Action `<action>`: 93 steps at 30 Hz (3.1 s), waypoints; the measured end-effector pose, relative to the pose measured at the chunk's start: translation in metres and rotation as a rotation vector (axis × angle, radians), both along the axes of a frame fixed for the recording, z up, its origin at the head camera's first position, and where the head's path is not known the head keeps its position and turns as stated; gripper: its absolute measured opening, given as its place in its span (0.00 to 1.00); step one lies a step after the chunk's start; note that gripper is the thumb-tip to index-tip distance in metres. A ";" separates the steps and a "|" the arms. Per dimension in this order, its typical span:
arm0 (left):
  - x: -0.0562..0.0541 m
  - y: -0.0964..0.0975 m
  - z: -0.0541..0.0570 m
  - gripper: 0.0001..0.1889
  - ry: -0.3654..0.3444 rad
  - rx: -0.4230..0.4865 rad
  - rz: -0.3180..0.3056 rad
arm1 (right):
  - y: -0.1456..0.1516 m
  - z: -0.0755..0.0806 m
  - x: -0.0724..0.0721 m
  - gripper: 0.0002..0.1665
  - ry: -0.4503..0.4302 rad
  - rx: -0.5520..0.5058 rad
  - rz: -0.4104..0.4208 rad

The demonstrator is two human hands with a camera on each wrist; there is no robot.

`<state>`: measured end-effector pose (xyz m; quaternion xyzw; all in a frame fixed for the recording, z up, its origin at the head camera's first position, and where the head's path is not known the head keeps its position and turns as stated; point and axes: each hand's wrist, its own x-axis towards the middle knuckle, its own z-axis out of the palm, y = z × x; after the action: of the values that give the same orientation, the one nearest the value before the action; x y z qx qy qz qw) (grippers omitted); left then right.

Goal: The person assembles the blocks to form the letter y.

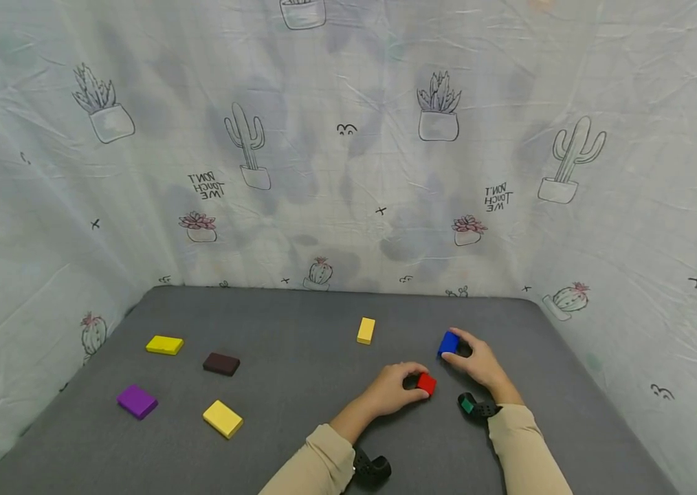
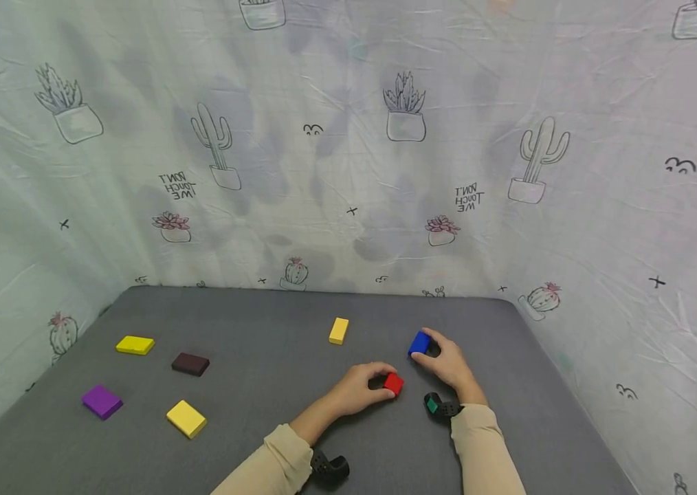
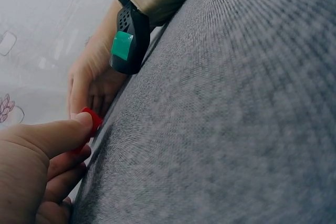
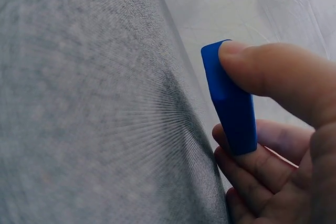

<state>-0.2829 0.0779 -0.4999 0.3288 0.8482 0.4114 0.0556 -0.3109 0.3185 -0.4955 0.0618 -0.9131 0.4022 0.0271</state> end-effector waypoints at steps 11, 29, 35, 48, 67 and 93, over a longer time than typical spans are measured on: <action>0.000 -0.003 -0.002 0.20 -0.053 0.121 0.025 | -0.002 0.000 0.001 0.39 0.045 -0.039 -0.006; 0.000 -0.010 0.000 0.21 -0.165 0.201 0.048 | -0.014 0.003 0.002 0.38 0.075 -0.069 0.044; 0.003 -0.015 0.001 0.20 -0.176 0.215 0.012 | -0.023 0.005 0.001 0.39 0.073 -0.075 0.057; 0.002 -0.050 0.010 0.20 -0.192 0.238 0.078 | -0.052 0.009 -0.001 0.40 0.060 -0.062 0.127; 0.005 -0.089 0.008 0.21 -0.171 0.220 0.154 | -0.096 0.006 -0.006 0.42 0.035 -0.074 0.185; 0.010 -0.117 0.009 0.21 -0.105 0.166 0.197 | -0.144 0.010 -0.010 0.42 0.054 -0.019 0.246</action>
<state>-0.2728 -0.0387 -0.4907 0.2256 0.8352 0.5005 0.0318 -0.3205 0.1746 -0.4860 0.1840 -0.8937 0.4092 0.0025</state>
